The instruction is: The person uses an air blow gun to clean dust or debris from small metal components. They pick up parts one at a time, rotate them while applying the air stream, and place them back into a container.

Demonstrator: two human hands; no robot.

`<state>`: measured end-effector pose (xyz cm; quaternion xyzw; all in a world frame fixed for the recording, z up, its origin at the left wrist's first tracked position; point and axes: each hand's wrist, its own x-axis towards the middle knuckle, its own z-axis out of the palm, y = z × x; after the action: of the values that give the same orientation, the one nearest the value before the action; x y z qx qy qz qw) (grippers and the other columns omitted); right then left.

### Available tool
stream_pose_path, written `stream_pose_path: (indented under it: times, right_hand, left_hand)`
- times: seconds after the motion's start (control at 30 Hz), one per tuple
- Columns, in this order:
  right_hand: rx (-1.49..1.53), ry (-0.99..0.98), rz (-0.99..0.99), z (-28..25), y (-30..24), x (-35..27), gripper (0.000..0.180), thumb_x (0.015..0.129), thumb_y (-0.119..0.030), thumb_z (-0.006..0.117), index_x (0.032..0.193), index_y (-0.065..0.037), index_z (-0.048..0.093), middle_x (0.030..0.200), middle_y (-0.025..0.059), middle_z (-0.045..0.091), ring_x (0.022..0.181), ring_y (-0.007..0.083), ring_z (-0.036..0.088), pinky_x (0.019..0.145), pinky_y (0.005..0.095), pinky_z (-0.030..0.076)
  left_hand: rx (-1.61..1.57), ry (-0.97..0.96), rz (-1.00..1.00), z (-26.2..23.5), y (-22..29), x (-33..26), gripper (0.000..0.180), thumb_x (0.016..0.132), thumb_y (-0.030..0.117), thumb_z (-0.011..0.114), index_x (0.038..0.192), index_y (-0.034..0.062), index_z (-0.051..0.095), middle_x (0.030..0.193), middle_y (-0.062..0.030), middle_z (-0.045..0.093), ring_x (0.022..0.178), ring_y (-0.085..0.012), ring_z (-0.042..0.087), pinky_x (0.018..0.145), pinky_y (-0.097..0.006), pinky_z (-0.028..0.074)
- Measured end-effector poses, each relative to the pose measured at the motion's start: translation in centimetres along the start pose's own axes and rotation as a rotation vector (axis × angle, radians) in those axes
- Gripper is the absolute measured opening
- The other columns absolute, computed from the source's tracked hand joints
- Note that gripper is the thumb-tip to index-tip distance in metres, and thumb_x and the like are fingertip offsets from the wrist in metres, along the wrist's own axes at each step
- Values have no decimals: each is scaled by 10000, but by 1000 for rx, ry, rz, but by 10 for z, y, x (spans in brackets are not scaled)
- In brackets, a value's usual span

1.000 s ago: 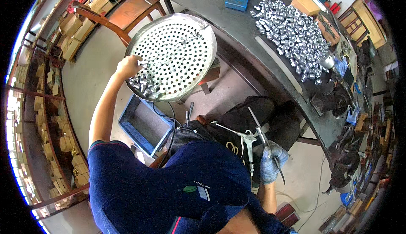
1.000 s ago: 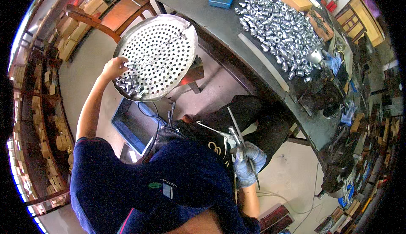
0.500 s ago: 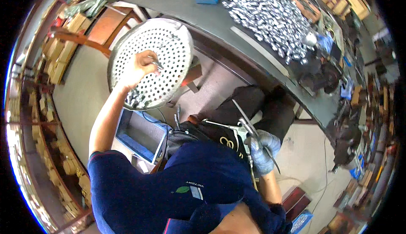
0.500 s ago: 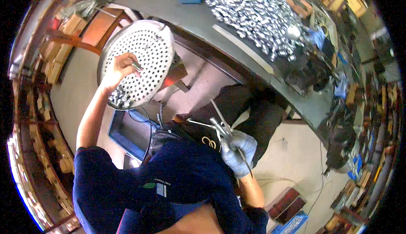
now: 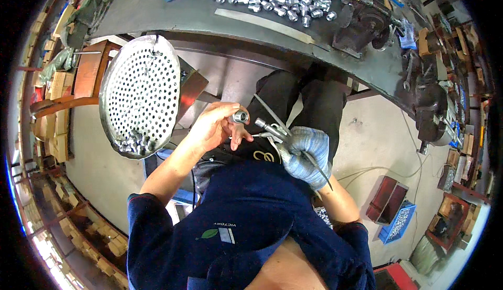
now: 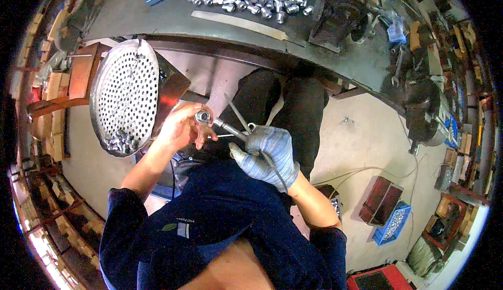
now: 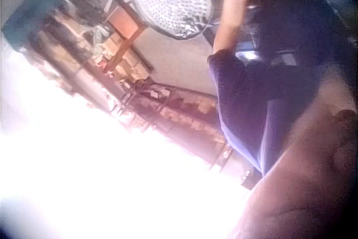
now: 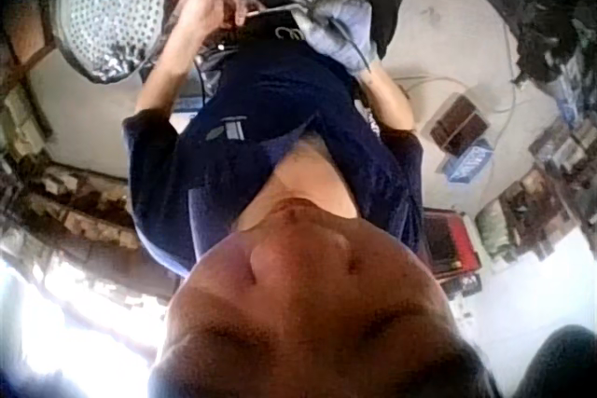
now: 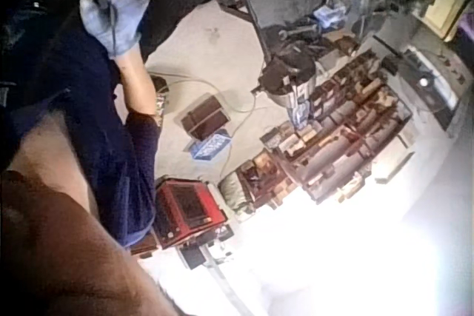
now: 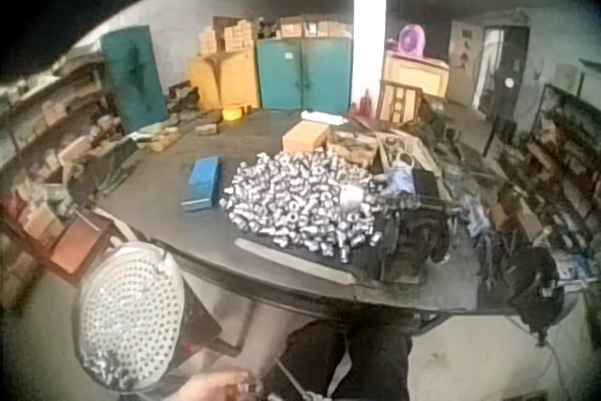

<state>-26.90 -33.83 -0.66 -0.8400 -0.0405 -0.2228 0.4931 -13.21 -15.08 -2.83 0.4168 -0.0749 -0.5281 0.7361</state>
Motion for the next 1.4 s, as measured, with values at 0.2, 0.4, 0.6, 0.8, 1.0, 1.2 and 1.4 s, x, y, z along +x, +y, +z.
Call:
stream_pose_path:
  times: [0.2,0.4,0.6,0.8,1.0,1.2,1.4]
  right_hand:
    - [-147,-78,-95,11,3,8,378,671,-204,744,444,-129,451,443,84,450,408,276,484,426,341,388]
    - [99,13,241,21,17,-6,316,696,-123,738,489,-85,502,442,90,450,394,224,495,437,302,404]
    - [106,29,338,-2,14,-14,302,701,-87,730,525,-96,485,487,73,469,419,181,484,431,286,404]
    - [252,-9,-108,-10,-19,-3,267,710,-95,685,581,-106,451,576,100,571,513,244,587,460,307,463]
    - [89,-113,-93,-4,-26,1,301,651,-174,717,505,-124,459,506,66,464,437,242,488,408,311,373]
    - [-29,-112,-69,12,-24,10,339,628,-166,743,467,-150,446,465,58,451,436,250,502,438,347,392]
    - [-169,46,-163,25,7,13,335,665,-188,734,475,-151,460,468,66,471,417,246,500,407,335,391]
  left_hand:
    - [609,16,-9,15,19,-2,299,890,236,576,951,-56,594,611,-94,595,527,-159,603,583,-269,514]
    - [524,-48,-9,17,24,4,227,824,100,658,991,-38,592,786,-85,629,659,-141,628,598,-252,515]
    - [1160,144,438,6,29,15,225,713,-38,625,933,3,636,810,-53,616,650,-101,560,582,-234,456]
    - [1558,398,678,-12,11,21,228,573,10,643,796,54,623,649,-68,475,525,-184,500,492,-279,404]
    - [1594,408,694,-8,8,20,250,533,22,648,777,69,617,643,-57,468,520,-186,502,483,-295,406]
    - [1583,356,770,0,3,23,256,518,43,657,767,83,613,642,-51,469,526,-211,510,480,-320,409]
    - [1606,262,708,8,2,49,253,549,91,680,795,104,626,675,-67,521,579,-266,562,516,-357,449]
